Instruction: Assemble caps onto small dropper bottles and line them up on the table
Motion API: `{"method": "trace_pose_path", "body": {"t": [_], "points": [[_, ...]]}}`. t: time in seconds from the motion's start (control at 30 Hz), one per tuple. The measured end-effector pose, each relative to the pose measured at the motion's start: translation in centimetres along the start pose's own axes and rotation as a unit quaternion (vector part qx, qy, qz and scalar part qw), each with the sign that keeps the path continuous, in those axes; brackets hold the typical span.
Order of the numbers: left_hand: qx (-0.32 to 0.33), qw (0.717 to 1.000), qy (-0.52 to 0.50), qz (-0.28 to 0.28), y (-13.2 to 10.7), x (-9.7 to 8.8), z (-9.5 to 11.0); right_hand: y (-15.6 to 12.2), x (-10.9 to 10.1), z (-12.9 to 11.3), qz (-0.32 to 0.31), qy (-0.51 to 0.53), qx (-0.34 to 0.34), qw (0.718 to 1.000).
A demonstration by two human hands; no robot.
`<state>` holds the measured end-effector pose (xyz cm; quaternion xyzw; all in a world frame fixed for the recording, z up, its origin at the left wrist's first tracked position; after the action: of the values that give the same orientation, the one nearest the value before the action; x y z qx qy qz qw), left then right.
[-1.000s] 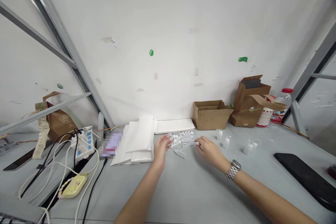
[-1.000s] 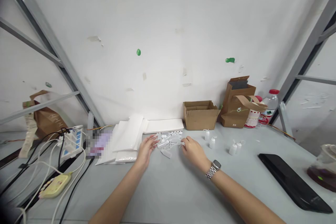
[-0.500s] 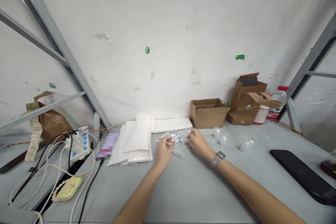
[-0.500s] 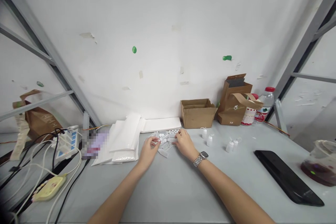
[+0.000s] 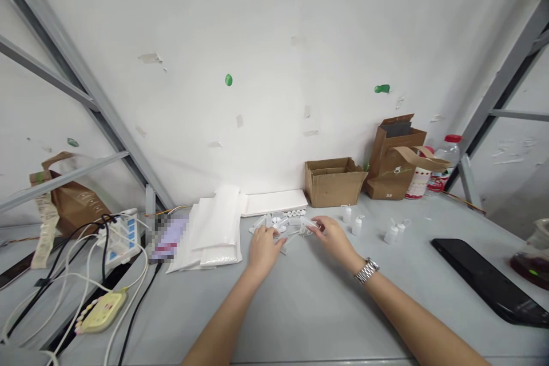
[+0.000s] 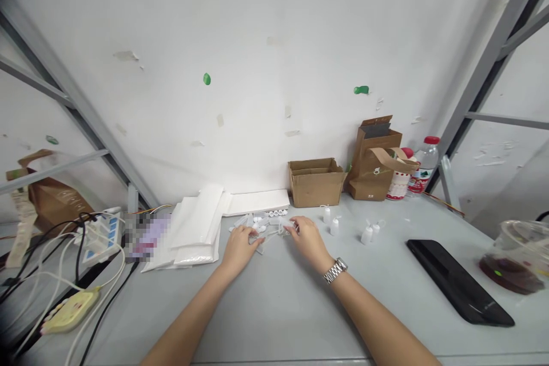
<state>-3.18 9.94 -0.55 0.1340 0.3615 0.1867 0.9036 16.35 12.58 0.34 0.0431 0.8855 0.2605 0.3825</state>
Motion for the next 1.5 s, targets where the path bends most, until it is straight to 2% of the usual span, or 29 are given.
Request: {"method": "trace_pose_path", "body": {"t": [0.17,0.23,0.3,0.4,0.57,0.7,0.87,1.0,1.1,1.2,1.37,1.5], "points": [[-0.025,0.99,0.124,-0.067,0.5,0.5,-0.5,-0.6,0.0,-1.7,0.035,-0.048,-0.1,0.993],[-0.025,0.989,0.128,-0.068,0.7,0.6,-0.6,-0.9,0.2,-2.7,0.025,-0.065,-0.135,0.988],[-0.026,0.99,0.123,-0.058,0.8,0.7,-0.8,-1.1,0.3,-3.3,0.016,-0.074,-0.141,0.987],[-0.028,0.994,0.1,-0.039,0.8,0.6,-0.9,-1.0,0.0,-3.0,0.013,-0.064,-0.092,0.994],[-0.042,0.999,0.01,0.011,0.8,0.0,-0.8,-0.5,-0.2,-0.3,0.005,0.022,0.058,0.998],[-0.076,0.991,-0.098,0.045,1.2,-0.8,-1.1,-0.7,0.1,0.3,0.007,0.068,0.099,0.993],[-0.134,0.953,-0.267,0.047,1.4,-0.9,-1.6,-1.2,0.3,-0.9,-0.007,0.16,0.121,0.98],[-0.168,0.911,-0.377,0.016,0.6,-0.3,-0.9,-2.1,0.7,-3.8,-0.049,0.258,0.099,0.96],[-0.221,0.86,-0.459,-0.032,-0.7,0.8,-0.1,-3.1,1.5,-6.0,-0.089,0.261,0.069,0.959],[-0.264,0.809,-0.522,-0.056,-1.8,1.6,0.7,-3.8,2.2,-6.9,-0.108,0.234,0.049,0.965],[-0.242,0.807,-0.535,-0.06,-2.3,1.4,1.8,-3.9,2.5,-6.3,-0.099,0.205,0.051,0.972],[-0.249,0.799,-0.543,-0.071,-2.4,1.4,2.0,-3.8,2.4,-5.8,-0.077,0.176,0.053,0.98]]}}
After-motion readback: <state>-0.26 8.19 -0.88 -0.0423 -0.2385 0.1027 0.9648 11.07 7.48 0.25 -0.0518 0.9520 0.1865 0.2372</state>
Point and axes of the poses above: each hand's wrist, its own y-axis towards the middle knuckle, its own x-axis out of the palm, z = x × y, the point moved 8 cm from there along y, towards the middle knuckle, and after that the axes turned 8 degrees about z, right-handed, at the moved point
